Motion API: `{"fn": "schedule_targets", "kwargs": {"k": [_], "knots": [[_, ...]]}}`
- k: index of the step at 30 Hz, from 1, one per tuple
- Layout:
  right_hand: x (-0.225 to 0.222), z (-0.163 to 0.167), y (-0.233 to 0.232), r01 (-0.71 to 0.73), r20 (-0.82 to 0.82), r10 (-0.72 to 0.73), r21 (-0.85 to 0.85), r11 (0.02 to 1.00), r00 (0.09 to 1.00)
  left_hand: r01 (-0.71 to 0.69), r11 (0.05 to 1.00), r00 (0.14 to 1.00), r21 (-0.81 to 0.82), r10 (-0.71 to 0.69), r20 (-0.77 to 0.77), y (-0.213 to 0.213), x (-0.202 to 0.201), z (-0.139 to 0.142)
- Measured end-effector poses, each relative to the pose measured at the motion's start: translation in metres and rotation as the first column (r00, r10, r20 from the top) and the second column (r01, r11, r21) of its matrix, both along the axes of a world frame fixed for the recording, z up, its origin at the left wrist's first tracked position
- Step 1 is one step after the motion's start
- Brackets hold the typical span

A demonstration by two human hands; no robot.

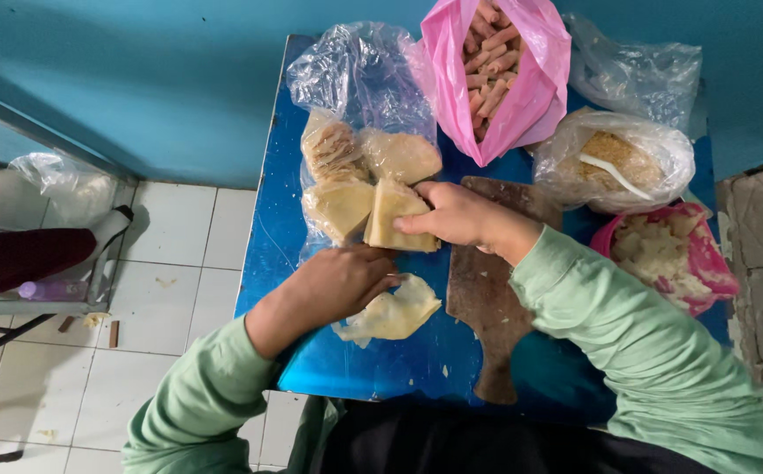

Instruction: The person stretches a thin dough sheet by hand, cuts a block of cheese into slices with a knife on a wooden board, and arranges the cheese slices in overlapping rows on the dough. They then spoon a brown powdery ingredient from a plastic bag over the slices and press the assembled layers flat on the board.

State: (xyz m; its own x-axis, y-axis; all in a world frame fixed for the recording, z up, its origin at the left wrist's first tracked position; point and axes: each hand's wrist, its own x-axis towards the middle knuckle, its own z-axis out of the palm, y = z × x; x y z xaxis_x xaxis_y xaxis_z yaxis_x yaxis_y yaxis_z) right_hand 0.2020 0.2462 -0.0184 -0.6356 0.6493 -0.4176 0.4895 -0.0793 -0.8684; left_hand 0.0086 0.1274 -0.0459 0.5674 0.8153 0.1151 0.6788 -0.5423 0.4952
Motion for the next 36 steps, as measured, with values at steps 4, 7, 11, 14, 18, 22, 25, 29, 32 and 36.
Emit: {"fn": "schedule_targets", "kwargs": {"k": [4, 7, 11, 14, 18, 22, 25, 29, 32, 36], "knots": [[-0.001, 0.000, 0.001, -0.182, 0.240, 0.090, 0.396, 0.900, 0.967, -0.102, 0.989, 0.946, 0.112, 0.131, -0.297, -0.022, 0.011, 0.016], [0.003, 0.001, 0.007, -0.273, 0.231, 0.217, 0.248, 0.930, 0.948, -0.216, 0.955, 0.968, 0.202, 0.237, -0.085, -0.028, 0.017, 0.023], [0.002, 0.003, 0.006, -0.264, 0.299, 0.146, 0.403, 0.877, 0.943, -0.278, 0.915, 0.960, 0.293, 0.255, 0.113, -0.013, 0.013, 0.022], [0.003, 0.002, -0.002, -0.117, 0.202, -0.003, 0.582, 0.804, 0.979, -0.280, 0.929, 0.960, 0.242, 0.270, 0.075, -0.003, 0.009, 0.014], [0.011, 0.008, -0.015, -0.028, 0.105, -0.058, 0.671, 0.741, 0.993, -0.302, 0.900, 0.943, 0.315, 0.331, -0.042, 0.007, -0.003, 0.005], [0.056, 0.025, -0.008, 0.075, -0.050, -0.058, 0.790, 0.608, 0.997, -0.323, 0.893, 0.937, 0.313, 0.348, -0.025, 0.009, -0.016, 0.017], [0.087, 0.023, -0.005, 0.001, 0.094, -0.139, 0.824, 0.567, 0.986, -0.285, 0.923, 0.956, 0.257, 0.294, 0.006, -0.003, -0.018, 0.036], [0.090, -0.009, -0.026, -0.076, 0.178, -0.167, 0.870, 0.487, 0.970, -0.165, 0.947, 0.972, 0.275, 0.203, -0.116, -0.014, 0.010, 0.049], [0.091, -0.019, -0.033, -0.040, 0.103, -0.108, 0.878, 0.477, 0.989, 0.105, 0.990, 0.956, 0.091, -0.076, -0.284, -0.024, 0.057, 0.036], [0.119, 0.006, -0.036, 0.096, -0.024, -0.148, 0.859, 0.504, 0.989, 0.380, 0.881, 0.920, 0.281, -0.329, -0.212, -0.029, 0.107, 0.003]]}}
